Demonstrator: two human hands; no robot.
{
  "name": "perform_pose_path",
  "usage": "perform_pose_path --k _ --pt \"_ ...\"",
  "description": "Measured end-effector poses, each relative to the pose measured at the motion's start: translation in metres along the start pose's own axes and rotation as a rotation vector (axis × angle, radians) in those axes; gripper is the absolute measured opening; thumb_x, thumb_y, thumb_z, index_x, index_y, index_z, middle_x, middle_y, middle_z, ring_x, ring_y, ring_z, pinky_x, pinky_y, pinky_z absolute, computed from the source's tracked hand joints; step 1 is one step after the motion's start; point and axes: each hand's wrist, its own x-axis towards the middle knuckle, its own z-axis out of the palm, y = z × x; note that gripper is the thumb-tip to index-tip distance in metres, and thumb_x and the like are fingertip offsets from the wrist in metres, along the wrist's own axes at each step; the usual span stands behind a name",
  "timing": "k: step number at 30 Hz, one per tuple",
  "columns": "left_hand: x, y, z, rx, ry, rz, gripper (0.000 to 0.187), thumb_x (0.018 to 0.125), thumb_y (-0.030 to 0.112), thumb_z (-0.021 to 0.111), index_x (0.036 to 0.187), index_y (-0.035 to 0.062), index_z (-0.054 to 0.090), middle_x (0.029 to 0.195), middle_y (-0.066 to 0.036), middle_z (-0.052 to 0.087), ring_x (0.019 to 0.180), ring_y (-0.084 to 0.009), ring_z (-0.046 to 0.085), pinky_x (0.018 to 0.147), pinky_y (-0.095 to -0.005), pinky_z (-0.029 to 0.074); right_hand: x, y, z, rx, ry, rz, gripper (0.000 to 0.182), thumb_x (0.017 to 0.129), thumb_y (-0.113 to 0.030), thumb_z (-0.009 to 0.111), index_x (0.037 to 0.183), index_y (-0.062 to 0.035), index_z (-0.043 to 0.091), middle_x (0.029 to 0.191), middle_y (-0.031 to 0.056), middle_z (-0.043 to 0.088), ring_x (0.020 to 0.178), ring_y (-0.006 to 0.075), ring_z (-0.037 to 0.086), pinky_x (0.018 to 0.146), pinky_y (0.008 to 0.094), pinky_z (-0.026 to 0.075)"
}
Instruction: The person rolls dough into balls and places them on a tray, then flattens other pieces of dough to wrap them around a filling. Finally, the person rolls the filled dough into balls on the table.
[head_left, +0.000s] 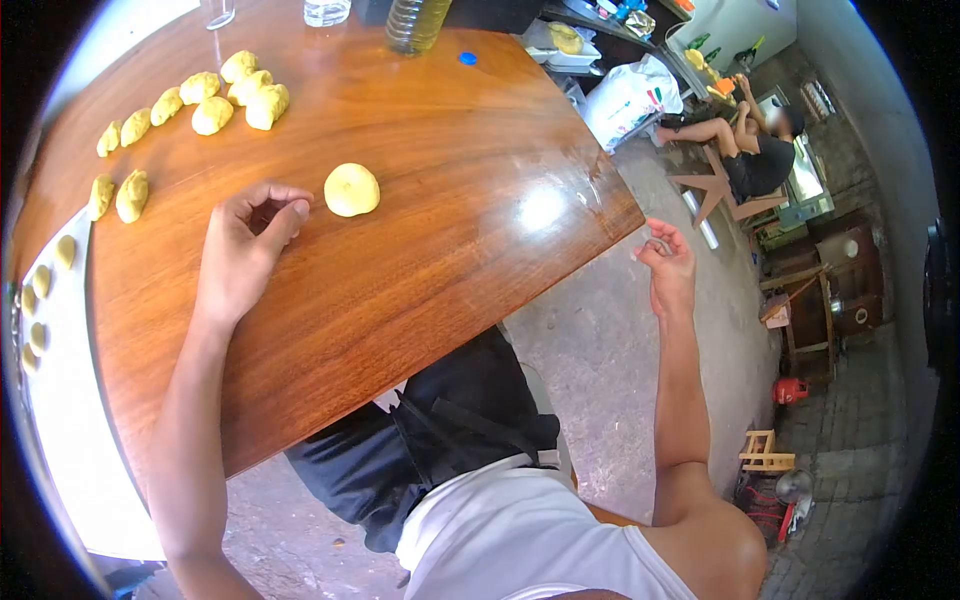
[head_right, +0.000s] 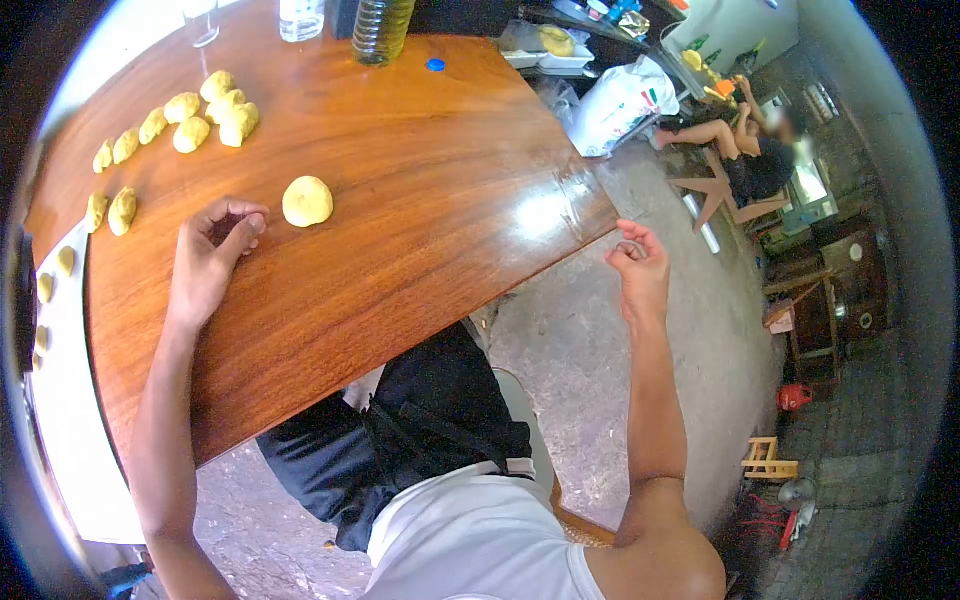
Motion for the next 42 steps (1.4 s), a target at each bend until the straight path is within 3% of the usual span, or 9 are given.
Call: perform_pose_path --k 9,14,16,20,25,27,31,33,42 --pt "0.000 -0.005 0.001 -0.042 0.030 0.065 0.017 0.097 0.013 0.067 0.102 -0.0022 0.071 0.083 0.000 0.067 0.076 -0.0071 0.059 0.069 -0.0241 0.048 0.012 -0.044 0.086 -0.234 -0.195 -0.267 0.047 0.078 0.015 0.073 0.124 0.0055 0.064 0.129 0.0172 0.066 0.090 0.0093 0.066 0.079 0.0241 0.057" --pt "0.000 -0.005 -0.002 -0.105 0.026 0.053 0.015 0.097 0.011 0.067 0.102 -0.0028 0.071 0.084 -0.002 0.068 0.075 -0.0074 0.059 0.068 -0.0240 0.050 0.006 -0.059 0.195 -0.369 -0.649 -0.449 0.042 0.081 0.003 0.077 0.122 0.0008 0.067 0.146 0.0199 0.055 0.102 0.0197 0.071 0.078 0.0266 0.059" --pt "0.005 -0.013 -0.004 -0.141 0.021 0.053 0.016 0.097 0.011 0.067 0.103 -0.0028 0.071 0.085 -0.003 0.069 0.076 -0.0079 0.060 0.068 -0.0246 0.051 -0.006 -0.073 0.243 -0.397 -0.835 -0.735 0.038 0.087 -0.010 0.076 0.123 -0.0026 0.068 0.148 0.0188 0.053 0.115 0.0293 0.067 0.089 0.0327 0.057" --pt "0.005 -0.009 -0.008 -0.213 0.008 0.070 0.017 0.098 0.011 0.066 0.105 -0.0032 0.072 0.089 -0.007 0.072 0.077 -0.0107 0.064 0.070 -0.0264 0.054 -0.007 -0.076 0.305 -0.375 -1.032 -1.079 0.036 0.087 -0.017 0.076 0.119 -0.0038 0.069 0.136 0.0194 0.059 0.124 0.0365 0.058 0.103 0.0449 0.048" --pt "0.006 -0.015 -0.007 -0.087 0.084 0.215 0.013 0.092 0.008 0.069 0.099 -0.0019 0.074 0.086 -0.009 0.074 0.075 -0.0119 0.067 0.071 -0.0286 0.055 -0.012 -0.093 0.312 -0.406 -1.098 -0.812 0.035 0.082 -0.021 0.080 0.111 -0.0033 0.069 0.109 0.0164 0.066 0.106 0.0359 0.062 0.095 0.0436 0.050" --pt "0.007 -0.015 -0.008 -0.095 0.077 0.203 0.012 0.091 0.008 0.069 0.098 -0.0012 0.074 0.088 -0.010 0.075 0.078 -0.0129 0.068 0.072 -0.0292 0.055 -0.025 -0.095 0.309 -0.678 -0.898 -0.663 0.035 0.078 -0.021 0.083 0.105 -0.0036 0.069 0.100 0.0145 0.065 0.101 0.0347 0.062 0.089 0.0424 0.050" --pt "0.007 -0.016 -0.008 -0.073 0.106 0.235 0.012 0.091 0.009 0.069 0.097 -0.0008 0.074 0.088 -0.010 0.075 0.078 -0.0137 0.069 0.072 -0.0292 0.055 -0.023 -0.098 0.315 -0.757 -0.873 -1.026 0.028 0.078 -0.017 0.082 0.098 -0.0037 0.068 0.099 0.0146 0.063 0.096 0.0339 0.061 0.084 0.0419 0.050" --pt "0.009 -0.018 -0.007 -0.096 0.074 0.252 0.013 0.091 0.009 0.069 0.098 0.0002 0.074 0.088 -0.010 0.075 0.077 -0.0137 0.068 0.072 -0.0292 0.054 -0.014 -0.095 0.326 -0.335 -1.018 -1.276 0.020 0.079 -0.012 0.078 0.093 -0.0031 0.066 0.098 0.0140 0.061 0.093 0.0338 0.059 0.081 0.0421 0.050" --pt "0.007 -0.010 -0.008 -0.127 0.074 0.203 0.013 0.091 0.011 0.070 0.096 -0.0011 0.074 0.086 -0.010 0.075 0.073 -0.0132 0.066 0.070 -0.0292 0.053 -0.024 -0.070 0.304 -0.380 -1.138 -1.081 0.016 0.083 -0.007 0.072 0.084 -0.0019 0.057 0.092 0.0156 0.054 0.087 0.0349 0.053 0.077 0.0424 0.046"
